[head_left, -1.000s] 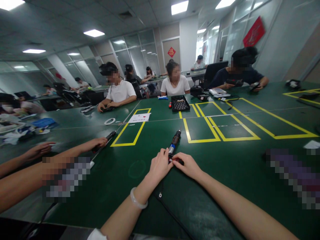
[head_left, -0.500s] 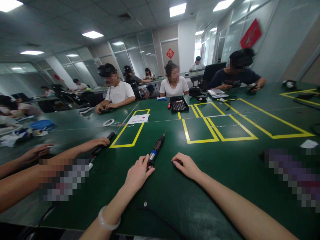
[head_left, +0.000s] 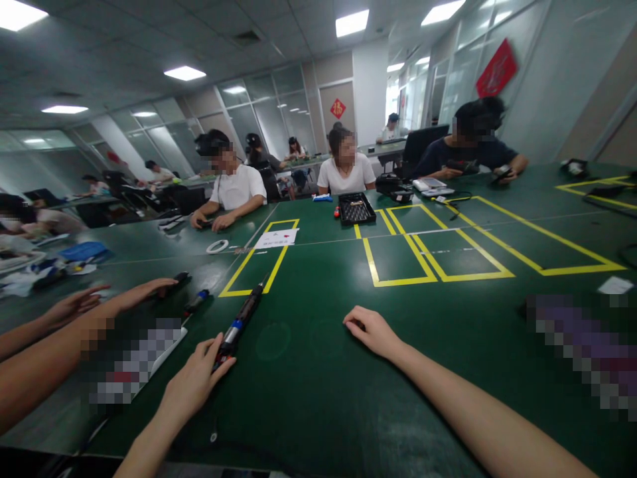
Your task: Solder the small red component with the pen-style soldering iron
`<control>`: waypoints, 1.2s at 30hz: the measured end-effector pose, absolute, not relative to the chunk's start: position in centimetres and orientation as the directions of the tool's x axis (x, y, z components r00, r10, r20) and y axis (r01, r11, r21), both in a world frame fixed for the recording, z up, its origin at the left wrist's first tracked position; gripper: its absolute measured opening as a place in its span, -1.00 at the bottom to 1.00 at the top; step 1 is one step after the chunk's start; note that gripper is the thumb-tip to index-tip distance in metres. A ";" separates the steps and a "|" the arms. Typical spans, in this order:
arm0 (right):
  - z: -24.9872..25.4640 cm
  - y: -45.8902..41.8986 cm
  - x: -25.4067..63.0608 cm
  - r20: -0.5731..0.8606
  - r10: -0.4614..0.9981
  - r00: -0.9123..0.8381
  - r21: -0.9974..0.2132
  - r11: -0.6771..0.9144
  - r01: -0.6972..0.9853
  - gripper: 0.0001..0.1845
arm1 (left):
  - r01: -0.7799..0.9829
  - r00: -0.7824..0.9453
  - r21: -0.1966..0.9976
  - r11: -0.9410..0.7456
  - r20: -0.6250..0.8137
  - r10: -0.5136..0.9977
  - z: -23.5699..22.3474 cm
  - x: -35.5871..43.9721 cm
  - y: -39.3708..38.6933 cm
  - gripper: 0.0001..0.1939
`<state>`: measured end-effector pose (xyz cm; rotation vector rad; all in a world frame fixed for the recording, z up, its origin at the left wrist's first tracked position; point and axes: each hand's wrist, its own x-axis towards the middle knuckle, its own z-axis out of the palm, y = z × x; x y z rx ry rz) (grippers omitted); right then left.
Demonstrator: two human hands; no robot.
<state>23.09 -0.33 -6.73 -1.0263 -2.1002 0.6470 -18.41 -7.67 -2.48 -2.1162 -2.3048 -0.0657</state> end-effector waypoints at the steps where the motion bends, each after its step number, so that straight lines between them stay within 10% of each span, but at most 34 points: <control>1: -6.7 -0.3 23.1 0.369 0.819 -0.440 -0.683 0.560 0.468 -0.86 | 0.996 -0.093 0.011 0.092 0.044 0.995 -2.5 -19.0 -7.8 -0.27; 19: -6.6 -0.3 23.0 0.361 0.818 -0.448 -0.680 0.560 0.473 -0.86 | 0.981 0.062 -0.194 -0.008 0.277 0.959 -0.5 -16.8 -9.8 -0.64; 26: -6.6 -0.1 22.9 0.361 0.817 -0.449 -0.663 0.563 0.493 -0.77 | 0.976 0.001 0.213 -0.045 0.199 0.980 0.5 -10.2 -8.0 -0.62; 36: -6.4 -0.3 23.0 0.344 0.850 -0.399 -0.831 0.473 0.293 -0.81 | 0.590 0.392 0.752 -0.294 0.051 0.918 -0.5 3.1 -1.3 -0.59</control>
